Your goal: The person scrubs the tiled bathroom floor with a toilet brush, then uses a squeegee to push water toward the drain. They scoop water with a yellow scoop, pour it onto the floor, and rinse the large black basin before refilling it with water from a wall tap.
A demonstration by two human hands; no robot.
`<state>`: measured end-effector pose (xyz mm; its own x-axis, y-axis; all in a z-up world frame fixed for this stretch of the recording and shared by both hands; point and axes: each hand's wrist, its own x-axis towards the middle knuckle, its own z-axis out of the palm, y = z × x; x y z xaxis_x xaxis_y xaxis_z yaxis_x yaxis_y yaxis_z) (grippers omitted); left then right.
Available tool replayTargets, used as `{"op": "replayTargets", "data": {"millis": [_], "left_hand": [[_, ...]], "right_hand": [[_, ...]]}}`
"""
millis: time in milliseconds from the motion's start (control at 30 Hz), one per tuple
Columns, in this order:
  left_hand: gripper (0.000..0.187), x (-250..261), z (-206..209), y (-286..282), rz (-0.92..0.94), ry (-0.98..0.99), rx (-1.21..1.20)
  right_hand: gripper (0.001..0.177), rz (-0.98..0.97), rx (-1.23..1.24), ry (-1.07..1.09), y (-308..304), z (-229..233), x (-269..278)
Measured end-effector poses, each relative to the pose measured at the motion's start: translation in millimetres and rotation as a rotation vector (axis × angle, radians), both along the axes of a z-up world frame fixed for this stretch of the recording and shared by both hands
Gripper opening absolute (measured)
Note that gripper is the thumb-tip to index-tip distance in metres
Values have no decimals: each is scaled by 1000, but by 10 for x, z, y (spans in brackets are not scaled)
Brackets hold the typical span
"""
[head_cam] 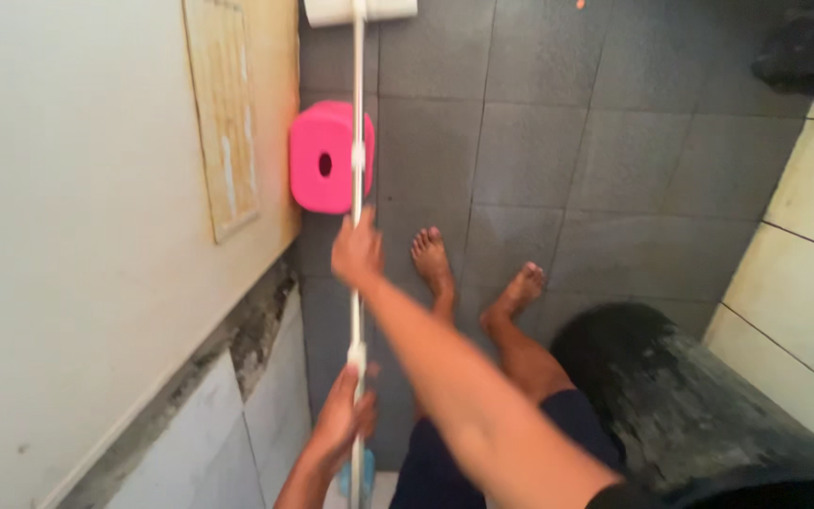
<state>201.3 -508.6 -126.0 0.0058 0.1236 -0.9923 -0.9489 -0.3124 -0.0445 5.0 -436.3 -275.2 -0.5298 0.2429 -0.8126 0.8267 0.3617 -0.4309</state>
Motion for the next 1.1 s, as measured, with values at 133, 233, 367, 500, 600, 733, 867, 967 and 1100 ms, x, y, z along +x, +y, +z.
{"op": "replayTargets", "data": {"millis": [133,233,367,500,600,733,867,967,1100], "left_hand": [[42,-190,-84,303,-160,-40,46],[37,-30,-311,505,-460,-31,63],[45,161,-992,1428,-792,684,-100],[45,524,-1174,1448,-704,709,-81],[47,654,-803,142,-598,849,-71],[45,393,-220,-917,-415,-171,-23],[49,-119,-255,-246,-536,-35,115],[52,-420,-760,927,-858,834,42],[53,-591,-1421,2331,-1139,803,64]], "right_hand": [[40,56,100,-169,448,-195,-25],[29,-198,191,-27,1077,-282,343],[28,-334,361,-106,2235,-393,462],[23,-342,344,-54,2224,-458,518],[32,-306,267,-91,1074,-443,763],[37,-331,89,-114,-23,-416,895],[29,-379,252,96,601,-625,594],[27,-495,255,-86,1937,-845,467],[46,-641,305,-99,3676,-1122,332]]}}
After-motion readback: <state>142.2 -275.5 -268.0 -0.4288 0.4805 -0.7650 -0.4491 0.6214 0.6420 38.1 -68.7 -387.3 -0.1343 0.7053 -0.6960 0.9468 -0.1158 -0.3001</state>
